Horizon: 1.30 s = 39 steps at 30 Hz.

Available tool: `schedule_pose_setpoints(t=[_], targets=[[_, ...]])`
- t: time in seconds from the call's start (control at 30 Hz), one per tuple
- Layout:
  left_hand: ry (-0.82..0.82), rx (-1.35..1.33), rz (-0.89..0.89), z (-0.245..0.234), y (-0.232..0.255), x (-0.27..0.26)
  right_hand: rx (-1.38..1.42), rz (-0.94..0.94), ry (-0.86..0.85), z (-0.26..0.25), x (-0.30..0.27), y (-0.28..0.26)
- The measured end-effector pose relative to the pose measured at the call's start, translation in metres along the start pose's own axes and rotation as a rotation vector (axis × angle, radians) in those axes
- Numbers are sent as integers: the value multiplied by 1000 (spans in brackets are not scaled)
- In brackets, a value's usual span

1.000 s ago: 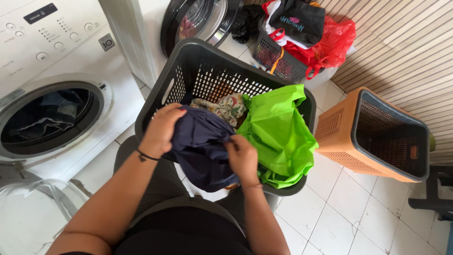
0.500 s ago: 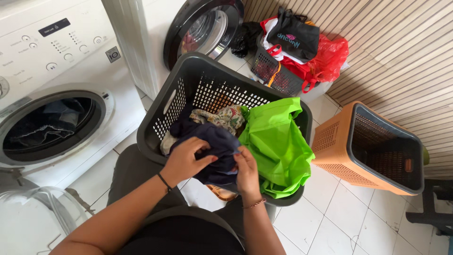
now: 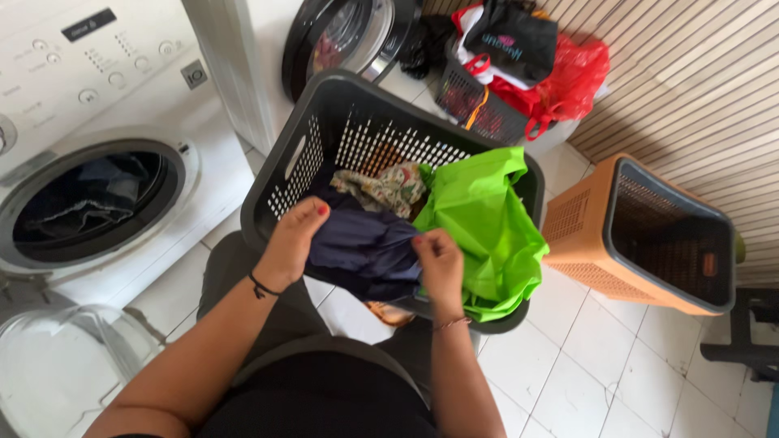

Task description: The person picks up clothes from a washing machine and puts them into a laundry basket, then handles and sorts different pieces of clothing within the basket by hand.

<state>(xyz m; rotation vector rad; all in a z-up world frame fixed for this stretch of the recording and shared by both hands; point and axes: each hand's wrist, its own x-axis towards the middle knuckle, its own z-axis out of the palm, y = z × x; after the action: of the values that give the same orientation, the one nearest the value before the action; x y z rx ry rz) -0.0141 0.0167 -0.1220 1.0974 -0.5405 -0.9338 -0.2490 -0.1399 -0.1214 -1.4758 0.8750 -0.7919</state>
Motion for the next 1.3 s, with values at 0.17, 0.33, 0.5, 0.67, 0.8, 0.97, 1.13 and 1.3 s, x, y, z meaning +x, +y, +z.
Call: schedule_pose_setpoints(t=[0.17,0.33,0.5,0.67,0.8,0.97,1.13,1.3], targets=[[35,-61,31,7,16,-7,-215,-309,249,15,-22,-42],[21,-37,71,20,4,-15,-475,-622,-167,51,-58,-70],[142,-9,195,7,7,-16,-946,-424,-359,61,-60,-35],[139,-137,103,-4,7,-22,-847,-227,-142,38,-55,-41],[8,-44,139,4,-1,-27,-792,-344,29,38,-57,-66],[-17,0,98,10,-5,-30,-693,-489,19,35,-62,-88],[-94,10,151,17,-5,-38,-818,-463,-127,47,-63,-64],[-114,87,145,17,0,-43,-1163,-73,-298,56,-50,-43]])
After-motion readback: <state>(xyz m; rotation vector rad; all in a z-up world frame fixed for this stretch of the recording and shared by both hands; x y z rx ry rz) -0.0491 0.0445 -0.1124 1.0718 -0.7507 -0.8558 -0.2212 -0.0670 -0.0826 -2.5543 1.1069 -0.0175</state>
